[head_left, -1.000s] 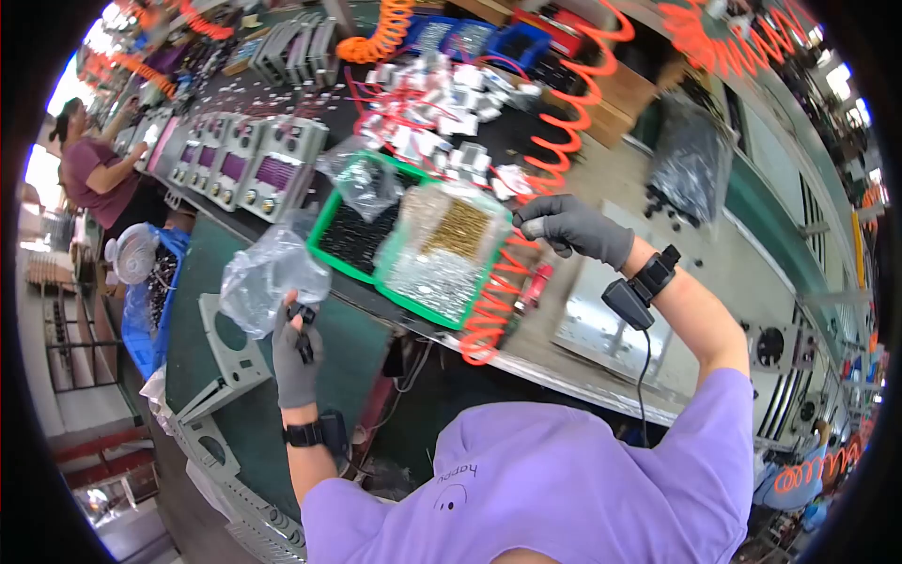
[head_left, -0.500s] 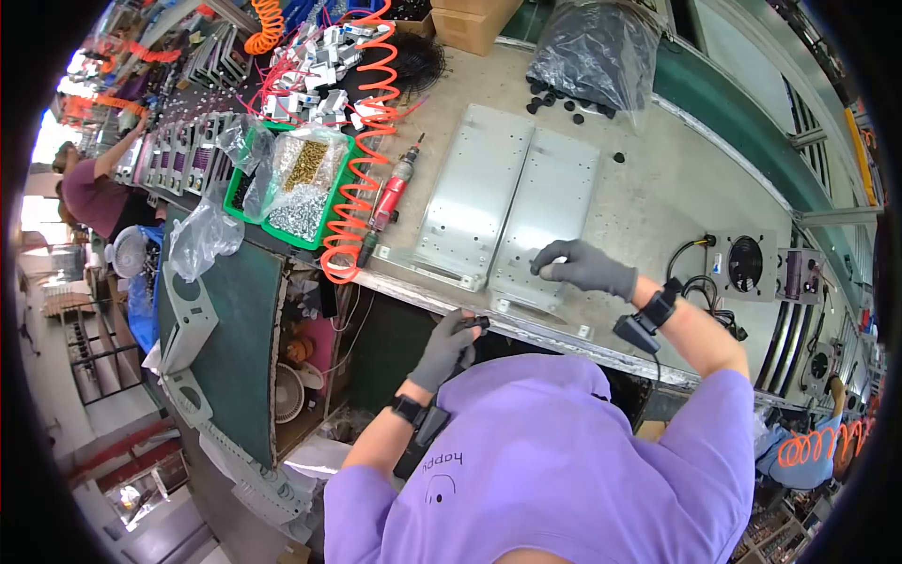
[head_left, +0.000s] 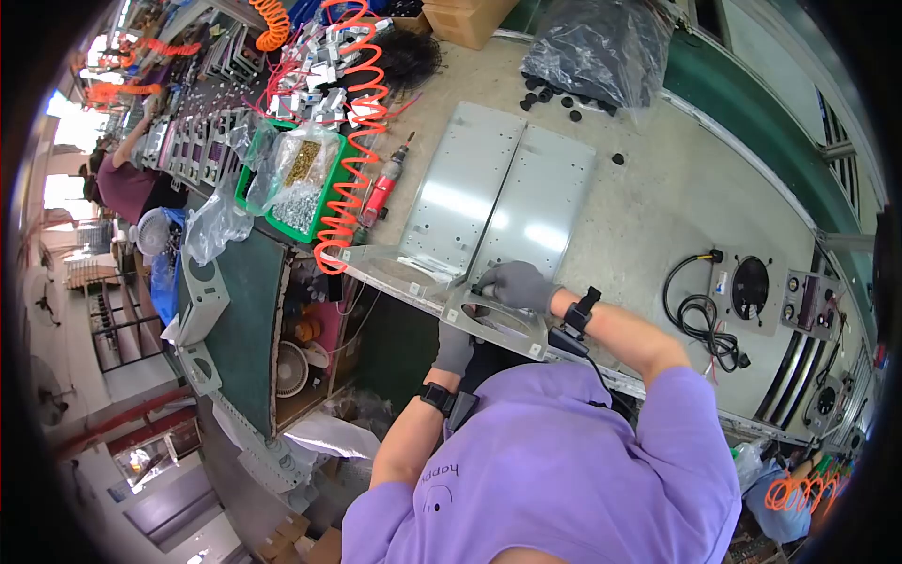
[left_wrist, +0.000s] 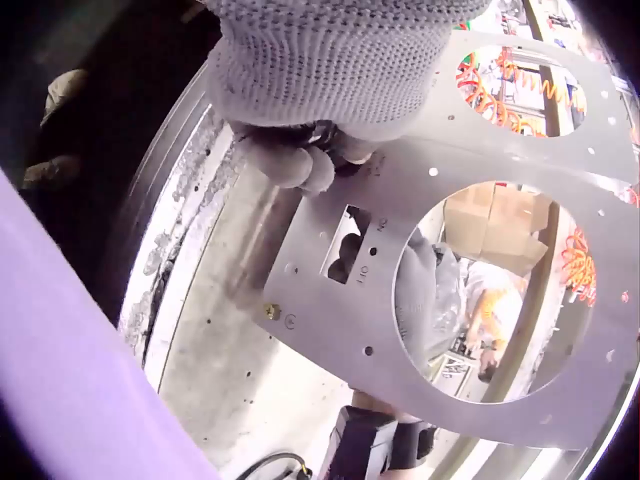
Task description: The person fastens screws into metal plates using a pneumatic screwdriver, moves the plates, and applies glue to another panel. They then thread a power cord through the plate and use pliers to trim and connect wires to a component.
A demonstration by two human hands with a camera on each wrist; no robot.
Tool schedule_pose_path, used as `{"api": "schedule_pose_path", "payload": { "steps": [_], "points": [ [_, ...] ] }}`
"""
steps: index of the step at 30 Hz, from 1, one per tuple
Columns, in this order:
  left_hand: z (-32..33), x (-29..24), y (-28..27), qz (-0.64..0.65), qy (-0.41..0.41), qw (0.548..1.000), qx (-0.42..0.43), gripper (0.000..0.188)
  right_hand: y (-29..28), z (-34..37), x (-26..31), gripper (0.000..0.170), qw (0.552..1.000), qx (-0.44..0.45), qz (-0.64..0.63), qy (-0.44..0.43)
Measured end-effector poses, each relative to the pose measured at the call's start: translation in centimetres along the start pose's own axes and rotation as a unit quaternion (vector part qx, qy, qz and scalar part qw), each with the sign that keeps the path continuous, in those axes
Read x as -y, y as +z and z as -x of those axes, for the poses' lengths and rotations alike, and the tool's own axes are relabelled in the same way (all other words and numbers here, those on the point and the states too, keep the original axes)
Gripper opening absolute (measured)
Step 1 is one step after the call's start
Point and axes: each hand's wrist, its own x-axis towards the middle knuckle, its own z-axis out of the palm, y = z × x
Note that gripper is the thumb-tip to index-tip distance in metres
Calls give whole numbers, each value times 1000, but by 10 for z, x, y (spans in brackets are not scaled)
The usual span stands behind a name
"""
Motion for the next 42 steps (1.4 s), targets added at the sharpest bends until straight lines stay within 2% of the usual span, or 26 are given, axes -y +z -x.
{"api": "schedule_pose_path", "payload": {
  "steps": [1, 3, 5, 7, 10, 11, 12, 13, 15, 17, 18, 19, 20, 21, 23, 25, 26, 28, 29, 31, 32, 34, 37, 39, 41, 42],
  "points": [
    [-4, 5, -7, 1, 0, 1000, -6, 21, 4, -2, -1, 25, 1000, 10, 8, 3],
    [-11, 12, -14, 22, -46, 997, 57, 22, 7, -6, -4, 24, 999, 23, 24, -2],
    [-13, 18, -14, 19, -26, 998, 49, 21, 4, -8, -3, 23, 998, 37, 41, -7],
    [-9, 20, -12, 10, -7, 999, 39, 20, -3, -8, 2, 21, 996, 44, 48, -56],
    [-10, 16, -8, 53, 6, 998, 22, 17, 4, -12, -2, 19, 995, 31, 54, -83],
    [-11, 17, -13, 35, -37, 998, 28, 16, 5, -14, 0, 19, 994, 31, 54, -84],
    [-12, 19, -17, 18, -79, 996, 35, 15, 8, -16, 2, 20, 999, 29, 17, -35],
    [-15, 21, -21, 19, -78, 996, 36, 15, 8, -18, 4, 21, 999, 27, -20, 14],
    [-16, 18, -24, -45, -63, 994, 75, 17, 9, -17, 5, 23, 997, 30, -62, 25],
    [-11, 13, -15, -56, -30, 997, 55, 19, 12, -17, 0, 25, 993, 33, -105, 36],
    [-8, 10, -10, -67, 3, 997, 35, 20, 15, -17, -9, 26, 995, 29, -95, -5],
    [-10, 13, -12, -67, 3, 997, 36, 20, 18, -17, -16, 28, 995, 26, -85, -46],
    [-12, 18, -16, -16, -13, 999, 26, 22, 15, -18, -13, 28, 995, 26, -85, -45],
    [-15, 23, -19, 35, -29, 999, 17, 23, 10, -20, -11, 29, 996, 50, -73, -26],
    [-18, 32, -23, 25, -27, 999, 18, 24, -5, -23, -1, 31, 995, 75, -59, -8],
    [-19, 32, -23, 15, -25, 999, 16, 25, -18, -27, 17, 34, 969, 194, 26, 150],
    [-18, 28, -21, 0, -9, 1000, 22, 25, -14, -25, 14, 34, 969, 195, 28, 150],
    [-15, 22, -17, -12, 7, 1000, 28, 26, -2, -16, 5, 35, 991, 57, -76, 93],
    [-13, 12, -12, -10, -3, 1000, 28, 26, -1, -13, 5, 35, 991, 58, -73, 93],
    [-11, 9, -10, -6, -15, 1000, 27, 26, 1, -8, 7, 36, 992, 3, -108, 70],
    [-11, 10, -10, 9, -9, 1000, 24, 27, 0, -8, 6, 36, 992, 4, -108, 70],
    [-13, 11, -10, 25, -2, 999, 22, 27, -4, -9, 4, 35, 976, 19, -201, 86],
    [-13, 8, -7, -7, 4, 999, 35, 27, 5, -10, -16, 36, 976, 62, -174, 112],
    [-9, 4, -4, -2, 2, 1000, 26, 28, -5, -6, -2, 37, 982, 65, -151, 91],
    [-8, -3, -1, 3, -10, 1000, 26, 29, -12, -7, 3, 38, 918, 109, -319, 209],
    [-7, -4, -1, 6, -25, 999, 28, 29, -11, -7, 3, 38, 918, 110, -318, 209]
  ]
}}
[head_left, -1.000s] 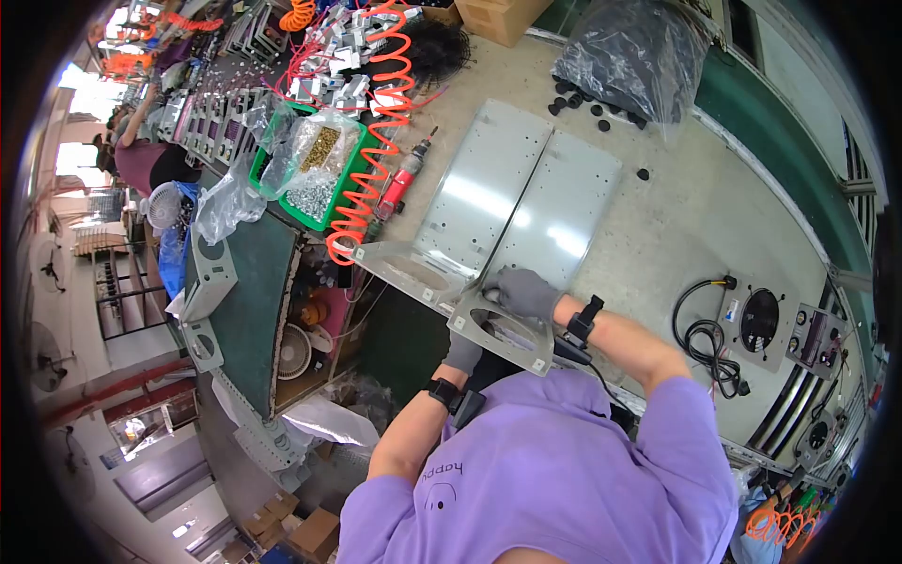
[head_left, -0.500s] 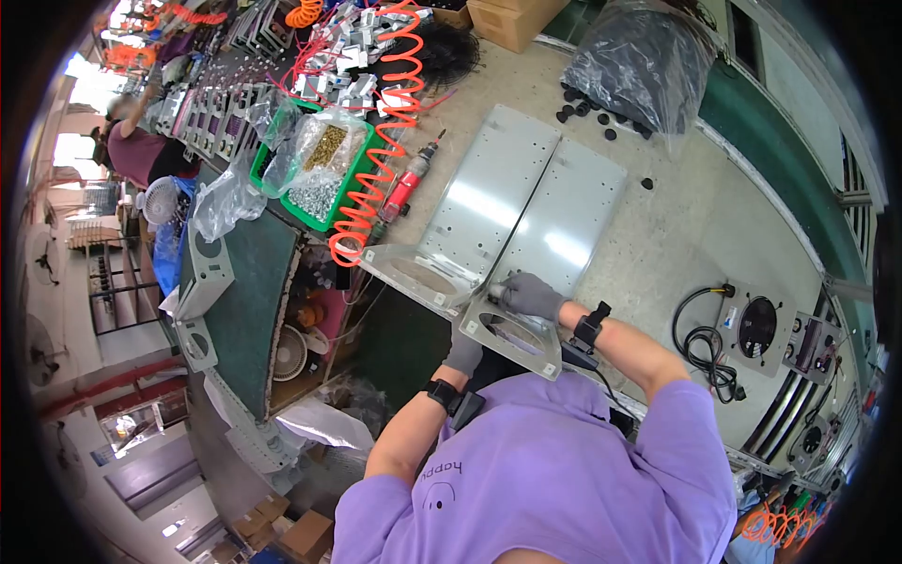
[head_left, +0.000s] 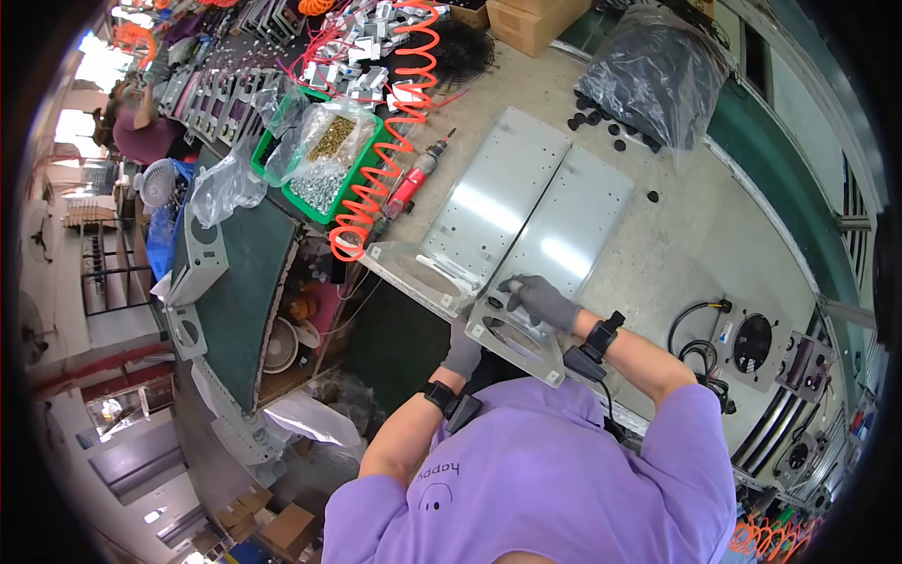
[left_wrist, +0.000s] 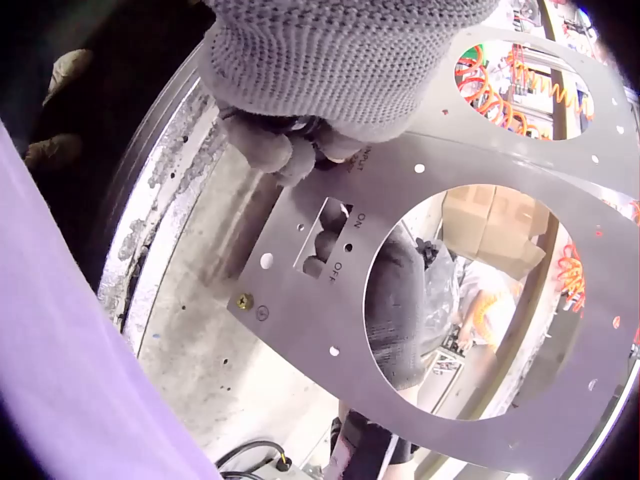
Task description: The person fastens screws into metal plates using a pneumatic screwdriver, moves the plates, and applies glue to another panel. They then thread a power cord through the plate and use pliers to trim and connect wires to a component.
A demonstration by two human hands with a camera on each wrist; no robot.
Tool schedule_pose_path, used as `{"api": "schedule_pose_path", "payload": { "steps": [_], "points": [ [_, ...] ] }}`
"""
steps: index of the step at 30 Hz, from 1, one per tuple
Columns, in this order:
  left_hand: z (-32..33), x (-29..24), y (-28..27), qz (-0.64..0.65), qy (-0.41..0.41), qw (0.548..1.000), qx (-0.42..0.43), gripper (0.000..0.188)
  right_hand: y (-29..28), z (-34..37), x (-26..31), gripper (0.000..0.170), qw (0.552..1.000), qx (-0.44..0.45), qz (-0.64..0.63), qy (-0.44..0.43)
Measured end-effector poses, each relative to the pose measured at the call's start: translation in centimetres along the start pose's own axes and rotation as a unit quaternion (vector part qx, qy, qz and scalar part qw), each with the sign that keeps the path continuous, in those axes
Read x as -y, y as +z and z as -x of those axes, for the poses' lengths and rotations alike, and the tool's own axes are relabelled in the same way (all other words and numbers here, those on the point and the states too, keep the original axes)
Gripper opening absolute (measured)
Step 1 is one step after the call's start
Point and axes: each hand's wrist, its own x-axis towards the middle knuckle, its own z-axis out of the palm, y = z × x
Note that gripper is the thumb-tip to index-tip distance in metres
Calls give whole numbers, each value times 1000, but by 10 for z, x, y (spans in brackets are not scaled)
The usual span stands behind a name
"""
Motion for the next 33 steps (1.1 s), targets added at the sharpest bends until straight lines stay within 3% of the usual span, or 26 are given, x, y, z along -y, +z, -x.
{"api": "schedule_pose_path", "payload": {
  "steps": [2, 7, 9, 12, 15, 17, 18, 19, 20, 21, 22, 23, 26, 27, 28, 29, 31, 33],
  "points": [
    [-2, 7, -2, 0, 13, 1000, -7, 29, 1, 1, 1, 37, 997, -27, 69, -23],
    [0, 5, -3, -68, 26, 997, 14, 30, -2, 4, 8, 38, 999, -10, 38, -11],
    [-4, 12, -4, 20, -7, 1000, -13, 30, -3, 2, 7, 38, 1000, -2, 14, 2],
    [-7, 20, -8, 5, 22, 1000, -4, 29, -1, 2, 11, 38, 999, -23, 30, -15],
    [-8, 29, -11, 27, 27, 999, -19, 27, -6, 2, 11, 40, 998, 17, 59, 18],
    [-8, 33, -14, -2, 61, 998, -4, 27, -1, -8, -5, 40, 989, -10, 118, -93],
    [-8, 33, -14, -29, 97, 995, 12, 27, -3, -3, 6, 40, 989, -14, 116, -89],
    [-8, 33, -14, -28, 93, 995, 17, 27, -8, 2, 21, 39, 995, 18, 96, -16],
    [-7, 30, -15, -6, 44, 999, 14, 28, -11, 7, 30, 39, 995, 51, 73, 55],
    [-6, 24, -13, 15, -4, 1000, 10, 28, -13, 0, 17, 39, 995, 47, 72, 57],
    [-3, 18, -13, 15, -5, 999, 32, 31, -12, -14, -7, 39, 977, 10, 183, -108],
    [-3, 20, -15, 14, -6, 999, 32, 31, -10, -19, -13, 39, 919, -25, 285, -269],
    [-2, 22, -22, 124, -63, 990, 28, 33, -9, -28, -22, 45, 916, 50, 289, -275],
    [1, 19, -24, -41, -18, 997, 66, 34, -10, -28, -19, 45, 916, 51, 289, -275],
    [4, 17, -25, -204, 26, 973, 103, 35, -11, -27, -15, 44, 915, 53, 323, -237],
    [5, 13, -24, -204, 25, 973, 102, 35, -11, -27, -11, 43, 911, 55, 357, -199],
    [6, 7, -22, -382, 162, 901, 127, 34, -11, -30, -12, 42, 911, 64, 350, -207],
    [-5, 26, -35, -399, 158, 892, 139, 34, -12, -29, -5, 40, 912, 73, 342, -214]
  ]
}}
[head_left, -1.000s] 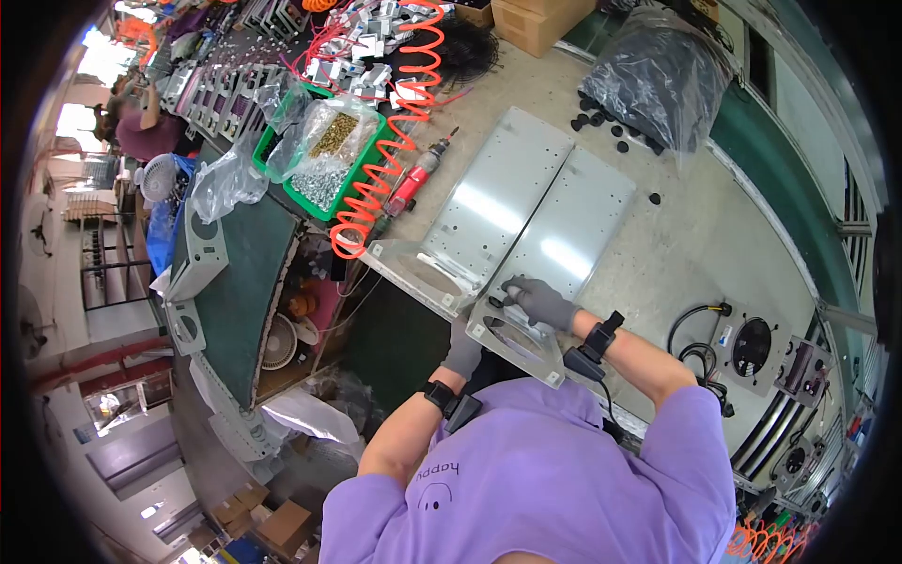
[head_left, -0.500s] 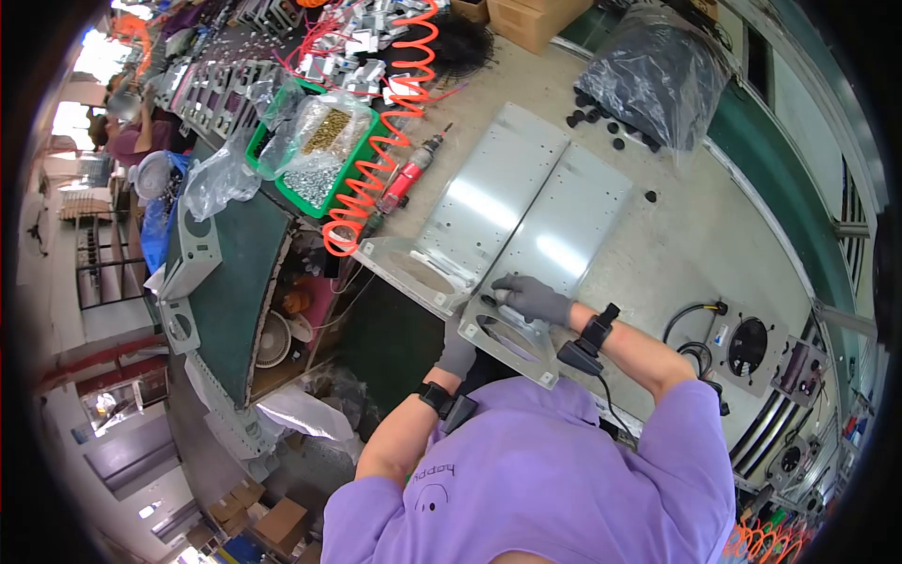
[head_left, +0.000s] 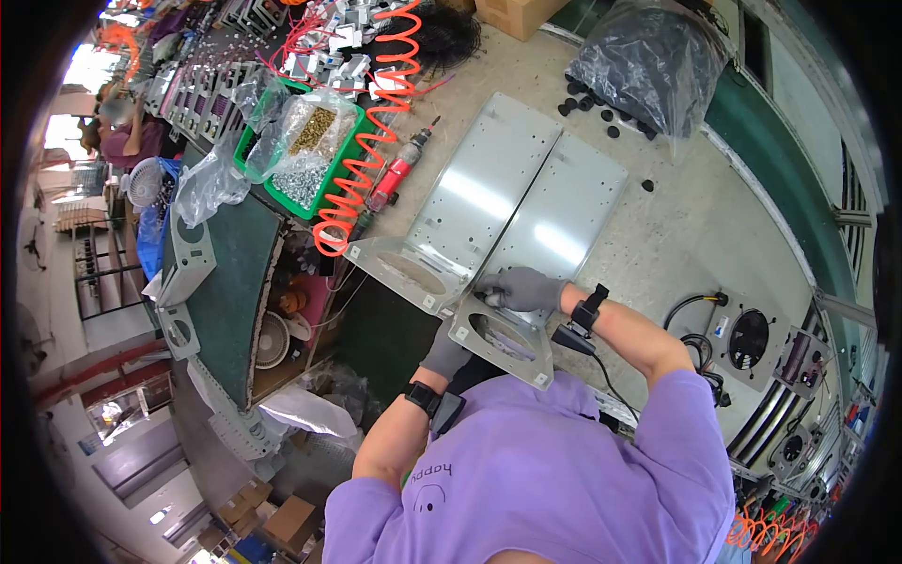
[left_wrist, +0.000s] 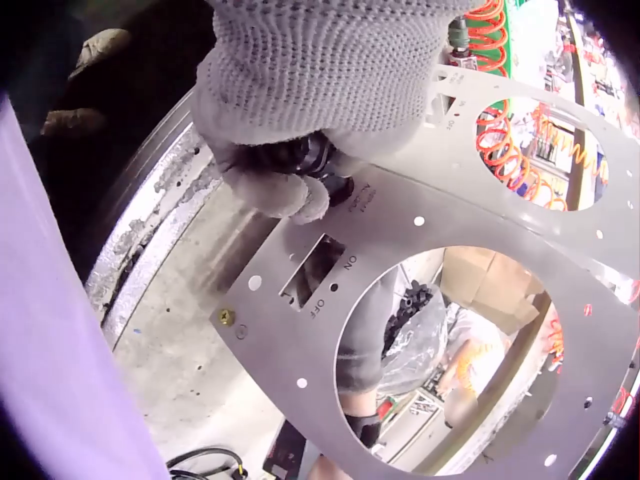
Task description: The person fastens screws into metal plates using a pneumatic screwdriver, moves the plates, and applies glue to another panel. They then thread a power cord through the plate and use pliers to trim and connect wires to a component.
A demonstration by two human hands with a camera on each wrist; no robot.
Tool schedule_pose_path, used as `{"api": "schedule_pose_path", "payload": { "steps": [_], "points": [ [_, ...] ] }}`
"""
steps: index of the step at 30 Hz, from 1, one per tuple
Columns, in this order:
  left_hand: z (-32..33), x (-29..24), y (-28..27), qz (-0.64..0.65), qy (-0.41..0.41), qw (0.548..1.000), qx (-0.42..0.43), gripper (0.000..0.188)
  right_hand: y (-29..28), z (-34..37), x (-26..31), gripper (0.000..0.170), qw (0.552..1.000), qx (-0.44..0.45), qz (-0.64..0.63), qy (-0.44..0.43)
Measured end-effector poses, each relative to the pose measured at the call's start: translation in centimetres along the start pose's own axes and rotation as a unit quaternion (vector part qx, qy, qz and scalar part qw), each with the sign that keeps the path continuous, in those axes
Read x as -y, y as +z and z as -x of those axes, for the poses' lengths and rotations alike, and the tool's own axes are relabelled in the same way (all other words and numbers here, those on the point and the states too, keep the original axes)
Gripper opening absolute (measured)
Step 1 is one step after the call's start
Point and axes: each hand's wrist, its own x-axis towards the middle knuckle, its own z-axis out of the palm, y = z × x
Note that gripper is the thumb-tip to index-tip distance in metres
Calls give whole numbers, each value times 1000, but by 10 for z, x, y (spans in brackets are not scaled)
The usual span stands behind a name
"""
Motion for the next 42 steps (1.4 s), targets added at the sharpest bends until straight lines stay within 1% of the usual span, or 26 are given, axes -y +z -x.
{"api": "schedule_pose_path", "payload": {
  "steps": [2, 3, 4, 6, 7, 8, 10, 11, 12, 13, 14, 16, 21, 23, 25, 26, 28, 29, 30, 32, 34, 36, 37, 38, 39, 42],
  "points": [
    [2, 8, 3, -18, -1, 1000, 15, 34, -10, 1, 13, 39, 998, 37, 35, 33],
    [2, 1, 6, 148, -80, 985, -35, 33, -9, -3, 18, 39, 998, 38, 32, 31],
    [3, -5, 7, 308, -153, 935, -84, 33, -8, -7, 22, 38, 994, 47, 75, 64],
    [1, -30, 0, 316, -196, 924, -88, 32, -10, -8, 25, 37, 987, 53, 117, 97],
    [0, -38, -2, 327, -238, 910, -94, 31, -11, -5, 24, 37, 994, 37, 72, 73],
    [-1, -40, -4, 326, -239, 910, -94, 31, -12, -3, 23, 37, 998, 22, 26, 49],
    [-1, -41, -8, 108, 10, 994, -30, 30, -3, -1, 0, 36, 1000, 8, -9, -7],
    [1, -30, -5, 108, 8, 994, -30, 30, 2, -2, -7, 36, 997, -6, -45, -61],
    [1, -16, 2, 218, -49, 974, -27, 29, -4, -2, 4, 36, 997, -5, -45, -62],
    [2, -2, 8, 325, -104, 940, -24, 28, -12, -1, 16, 37, 1000, 31, -2, -3],
    [1, -12, 5, 325, -104, 940, -25, 28, -17, -1, 24, 39, 995, 68, 41, 56],
    [-1, -42, -6, 130, -16, 991, -32, 28, -11, 0, 13, 39, 998, 50, 13, 31],
    [-2, -22, -4, 194, -100, 976, 2, 28, -13, 1, 7, 37, 998, 51, -29, -9],
    [-4, -21, -3, 176, -120, 977, 12, 28, -13, -3, 11, 38, 995, 80, 43, 29],
    [-6, -9, 6, 350, -54, 935, -30, 27, -13, -8, 11, 40, 994, 91, 54, 25],
    [-8, -2, 9, 459, -91, 883, -22, 26, -11, -8, 9, 41, 993, 95, 65, 30],
    [-5, -11, 1, 382, -76, 921, -19, 27, -13, -3, 3, 43, 997, 47, -48, -48],
    [-7, -14, -2, 301, -44, 953, -3, 28, -14, -4, 2, 44, 996, 58, -41, -53],
    [-6, -10, -1, 299, -49, 953, -2, 28, -12, -5, 4, 44, 996, 58, -46, -53],
    [-7, -7, -1, 415, -109, 903, 5, 27, -16, -5, 13, 36, 996, 78, 36, 30],
    [-8, -10, -2, 395, -119, 911, -2, 27, -17, -5, 17, 35, 994, 84, 59, 43],
    [-9, -11, -2, 520, -140, 842, -12, 27, -15, -5, 13, 34, 991, 90, 84, 54],
    [-9, -12, -3, 520, -138, 843, -13, 27, -11, -4, 3, 38, 997, 62, 52, -11],
    [-10, -17, -5, 443, -110, 890, -1, 25, -11, -5, 0, 43, 996, 33, 19, -76],
    [-9, -20, -6, 362, -83, 928, 10, 24, -9, -6, -1, 43, 996, 36, 20, -77],
    [-4, -5, -1, 446, -109, 888, 20, 21, -8, -6, 4, 44, 996, 49, 72, -33]
  ]
}}
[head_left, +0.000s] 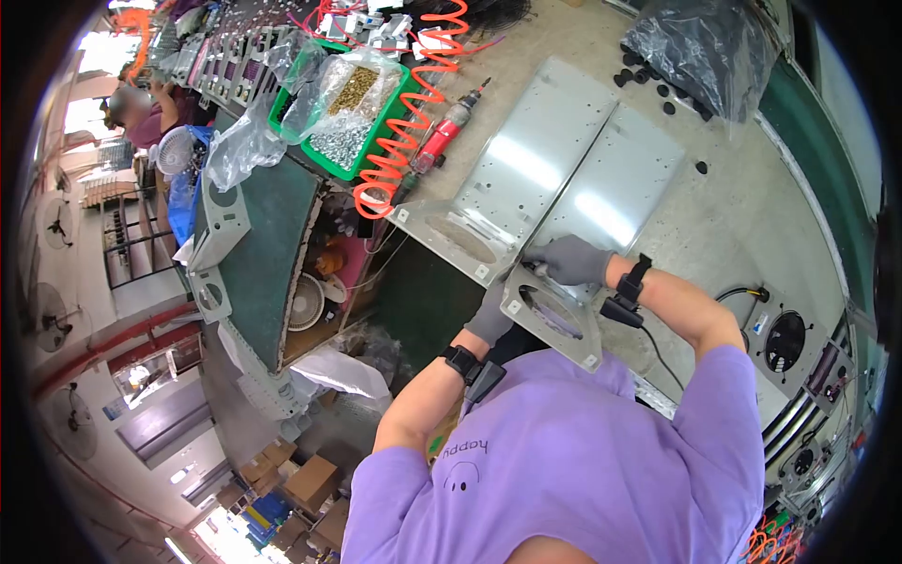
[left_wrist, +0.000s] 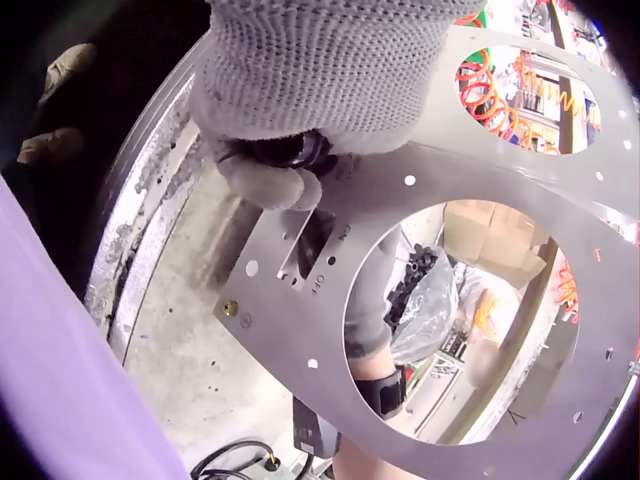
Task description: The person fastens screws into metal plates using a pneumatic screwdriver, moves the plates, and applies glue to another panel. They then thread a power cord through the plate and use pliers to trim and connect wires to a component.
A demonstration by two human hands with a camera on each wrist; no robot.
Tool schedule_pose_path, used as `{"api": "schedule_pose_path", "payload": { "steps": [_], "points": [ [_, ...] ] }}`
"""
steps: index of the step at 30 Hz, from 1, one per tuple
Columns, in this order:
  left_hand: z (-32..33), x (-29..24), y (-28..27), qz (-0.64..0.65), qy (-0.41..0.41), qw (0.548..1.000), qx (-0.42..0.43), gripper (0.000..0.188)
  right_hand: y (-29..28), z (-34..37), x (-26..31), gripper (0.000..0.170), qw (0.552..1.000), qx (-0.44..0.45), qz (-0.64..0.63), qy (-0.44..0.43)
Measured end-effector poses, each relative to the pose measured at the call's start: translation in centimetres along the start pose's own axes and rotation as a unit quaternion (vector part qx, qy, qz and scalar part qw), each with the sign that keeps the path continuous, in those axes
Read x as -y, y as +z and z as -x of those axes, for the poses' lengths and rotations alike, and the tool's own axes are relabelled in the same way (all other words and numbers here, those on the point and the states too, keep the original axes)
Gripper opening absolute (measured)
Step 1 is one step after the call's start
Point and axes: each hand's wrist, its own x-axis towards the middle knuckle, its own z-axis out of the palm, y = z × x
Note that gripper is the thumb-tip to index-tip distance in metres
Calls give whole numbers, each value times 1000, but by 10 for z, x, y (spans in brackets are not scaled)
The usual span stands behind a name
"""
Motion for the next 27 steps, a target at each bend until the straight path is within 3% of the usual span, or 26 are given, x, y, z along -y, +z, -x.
{"api": "schedule_pose_path", "payload": {
  "steps": [2, 3, 4, 7, 8, 9, 10, 11, 12, 14, 16, 17, 19, 20, 21, 23, 27],
  "points": [
    [-1, 2, 3, -158, 21, 987, -31, 21, -2, 1, 9, 45, 998, 8, 45, 35],
    [-2, -22, 25, 14, -44, 996, -72, 21, 3, -1, 6, 47, 998, 5, 39, 49],
    [-3, -21, 27, 27, -51, 996, -74, 22, 14, -4, -3, 47, 999, -34, 11, 33],
    [-6, -14, 18, -15, -17, 999, -38, 22, -2, -9, 11, 42, 998, -16, 14, 61],
    [-2, -18, 17, -258, 87, 962, -26, 23, -9, -10, 18, 36, 997, 18, 43, 68],
    [0, -31, 20, -485, 188, 854, -14, 25, -16, -13, 23, 31, 993, 49, 73, 74],
    [6, -44, 22, -488, 195, 851, -11, 25, -21, -15, 25, 31, 993, 41, 78, 74],
    [18, -72, 37, -354, 32, 934, -45, 25, -24, -14, 28, 26, 982, 63, 160, 78],
    [28, -91, 47, -200, -134, 968, -74, 26, -27, -10, 29, 23, 963, 86, 241, 84],
    [48, -111, 37, -323, -161, 932, -30, 25, -36, 2, 28, 20, 948, 86, 297, 74],
    [72, -180, 74, -374, -281, 884, 14, 24, -28, 7, 16, 19, 919, 36, 384, 80],
    [79, -203, 96, -376, -279, 884, 17, 24, -33, 10, 25, 18, 917, 36, 378, 119],
    [86, -236, 127, -409, -123, 901, 71, 22, -47, 15, 52, 12, 904, 55, 405, 125],
    [78, -242, 140, -510, 44, 856, 79, 24, -51, 16, 61, 12, 890, 74, 431, 128],
    [66, -243, 156, -591, 210, 774, 84, 26, -51, 16, 60, 12, 889, 71, 435, 126],
    [41, -238, 188, -602, 324, 728, 46, 27, -48, 18, 51, 18, 970, -81, 220, 71],
    [7, -214, 214, -636, 325, 698, 54, 29, -50, 26, 41, 19, 985, -123, 117, 20]
  ]
}}
